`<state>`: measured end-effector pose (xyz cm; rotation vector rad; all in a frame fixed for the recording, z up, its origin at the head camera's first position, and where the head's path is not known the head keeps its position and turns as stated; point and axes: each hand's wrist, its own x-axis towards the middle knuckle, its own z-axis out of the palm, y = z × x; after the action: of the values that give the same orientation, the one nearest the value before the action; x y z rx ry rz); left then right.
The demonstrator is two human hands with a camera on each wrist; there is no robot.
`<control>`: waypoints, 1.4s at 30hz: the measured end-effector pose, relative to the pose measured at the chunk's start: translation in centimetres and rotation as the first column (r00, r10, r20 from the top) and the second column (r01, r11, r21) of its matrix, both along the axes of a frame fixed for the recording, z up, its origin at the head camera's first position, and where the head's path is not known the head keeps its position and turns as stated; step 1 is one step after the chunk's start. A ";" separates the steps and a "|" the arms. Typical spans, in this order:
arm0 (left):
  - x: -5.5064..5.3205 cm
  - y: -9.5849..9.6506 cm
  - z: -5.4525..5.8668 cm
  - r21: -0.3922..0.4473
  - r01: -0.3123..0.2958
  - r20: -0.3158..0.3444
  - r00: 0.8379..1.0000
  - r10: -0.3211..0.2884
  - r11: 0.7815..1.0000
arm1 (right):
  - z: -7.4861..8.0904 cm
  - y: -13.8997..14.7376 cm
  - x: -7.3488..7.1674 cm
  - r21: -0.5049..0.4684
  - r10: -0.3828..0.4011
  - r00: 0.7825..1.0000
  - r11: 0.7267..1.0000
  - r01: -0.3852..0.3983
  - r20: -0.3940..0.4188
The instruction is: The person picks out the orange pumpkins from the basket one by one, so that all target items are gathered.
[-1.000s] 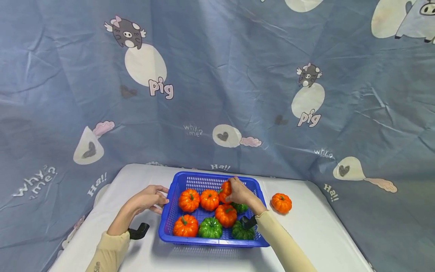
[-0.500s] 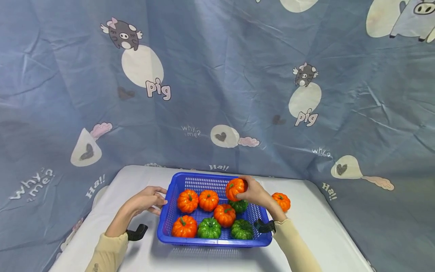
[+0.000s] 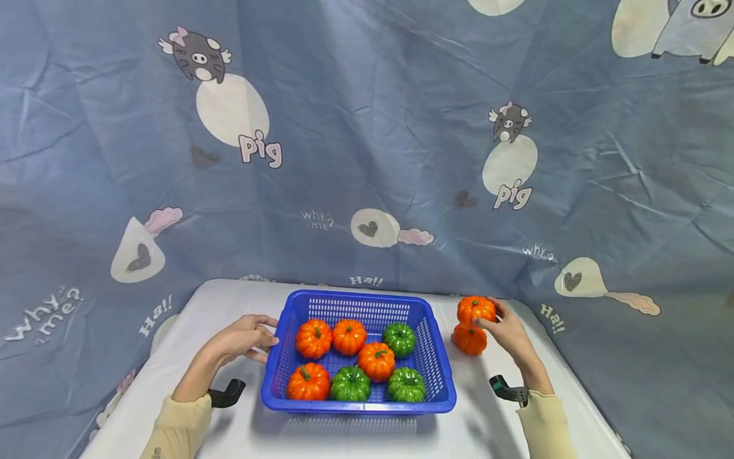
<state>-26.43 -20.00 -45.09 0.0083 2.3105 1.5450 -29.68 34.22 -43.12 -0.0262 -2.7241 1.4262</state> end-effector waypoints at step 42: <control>0.1 -0.1 -0.1 0.058 0.015 -0.004 1.000 -0.015 0.998 | -4.2 3.0 0.8 0.081 -0.241 0.967 0.966 0.248 -0.087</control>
<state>-26.30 -20.12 -45.20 0.0425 2.2624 1.6047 -28.91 37.27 -47.32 -0.2869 -2.6114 1.2104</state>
